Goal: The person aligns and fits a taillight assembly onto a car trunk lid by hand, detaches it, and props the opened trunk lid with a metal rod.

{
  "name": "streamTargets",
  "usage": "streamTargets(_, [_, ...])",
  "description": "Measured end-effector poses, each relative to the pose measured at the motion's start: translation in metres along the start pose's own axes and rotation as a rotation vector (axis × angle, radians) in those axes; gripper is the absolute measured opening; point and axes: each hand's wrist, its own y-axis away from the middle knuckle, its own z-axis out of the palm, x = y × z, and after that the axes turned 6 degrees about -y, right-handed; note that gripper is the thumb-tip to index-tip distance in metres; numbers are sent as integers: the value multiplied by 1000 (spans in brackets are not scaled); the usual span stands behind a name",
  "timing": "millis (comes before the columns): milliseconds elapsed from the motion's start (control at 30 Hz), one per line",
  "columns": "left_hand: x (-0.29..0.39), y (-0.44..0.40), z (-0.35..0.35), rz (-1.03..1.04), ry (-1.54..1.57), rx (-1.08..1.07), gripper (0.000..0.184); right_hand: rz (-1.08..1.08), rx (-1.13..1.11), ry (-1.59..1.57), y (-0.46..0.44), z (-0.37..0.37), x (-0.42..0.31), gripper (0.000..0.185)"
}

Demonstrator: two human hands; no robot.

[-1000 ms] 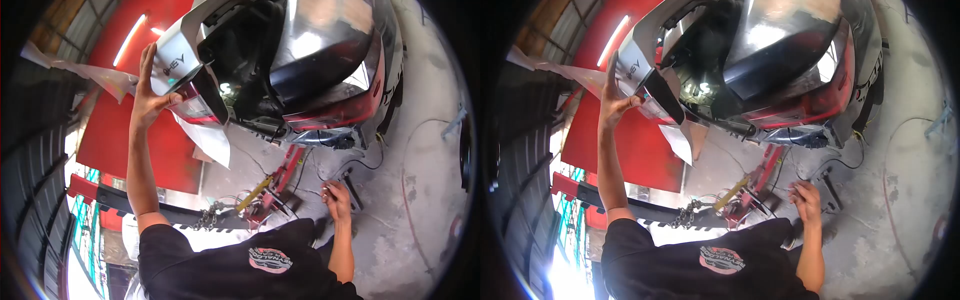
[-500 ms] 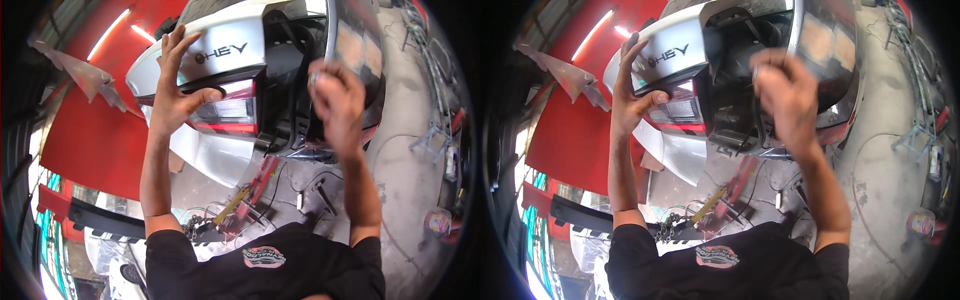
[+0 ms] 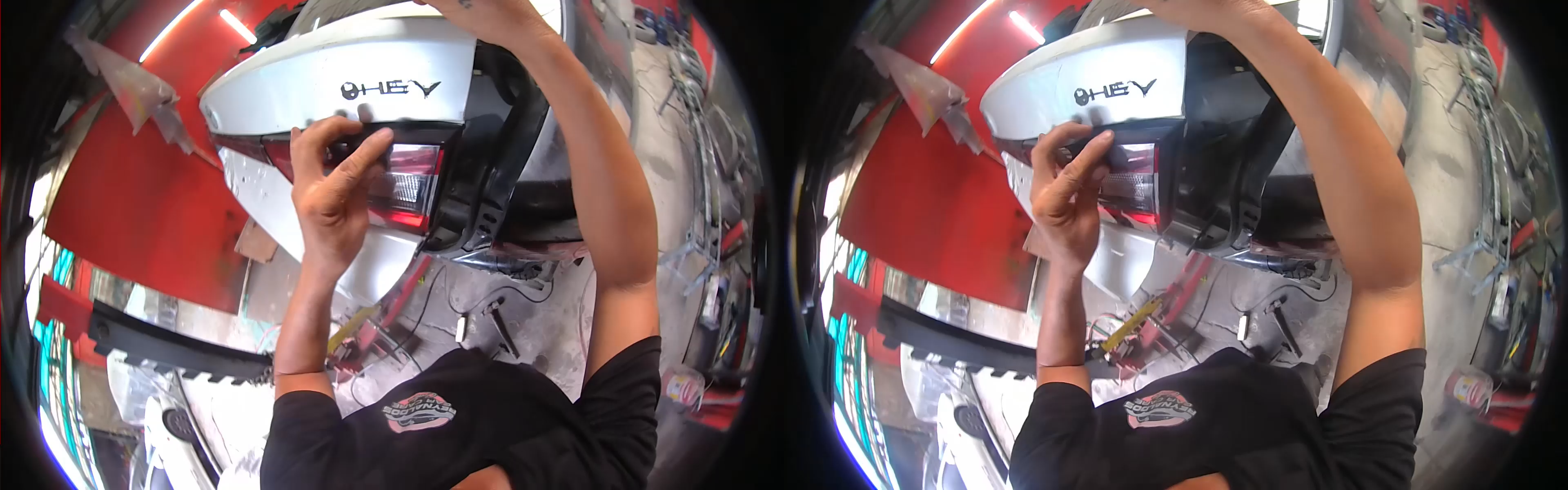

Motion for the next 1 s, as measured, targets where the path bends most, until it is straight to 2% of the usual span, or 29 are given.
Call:
streamTargets(33, [3, 7, 8, -34, -5, 37, 49, -28, -22, -6, -1, -1, 3, 25])
streamTargets(100, [11, 10, 16, -83, 16, 64, 41, -56, -68, -36, -5, -5, 6, 25])
streamTargets(167, [27, 9, 18, -128, 9, 31, 61, 5, -93, -58, -7, -8, 8, 24])
streamTargets(200, [33, 10, 24, -177, -133, -14, 82, 3, -104, -79, -8, -7, 10, 24])
streamTargets(300, [43, 11, 48, -219, -271, 104, 86, -112, -26, -127, -7, -1, 20, 23])
streamTargets(367, [44, 10, 51, -232, -295, 118, 80, -286, 54, -57, -7, 5, 27, 22])
streamTargets(433, [42, 12, 49, -149, -371, 103, 72, -205, -14, -41, -6, 3, 23, 21])
streamTargets(567, [37, 9, 50, -109, -308, 145, 66, -46, -105, -28, -5, -4, 10, 20])
streamTargets(700, [44, 10, 50, -106, -359, 130, 64, -116, -39, -74, -2, 1, 19, 20])
streamTargets(767, [43, 10, 49, -92, -353, 124, 64, -257, 68, -57, -3, 5, 24, 20])
streamTargets(800, [41, 11, 49, -79, -340, 120, 65, -253, 64, -65, -2, 4, 19, 20])
streamTargets(867, [41, 12, 48, -73, -351, 115, 65, -90, 102, -107, -1, 1, 6, 19])
streamTargets(1000, [31, 11, 54, -46, -255, 185, 67, -137, 87, -153, 0, 5, 9, 18])
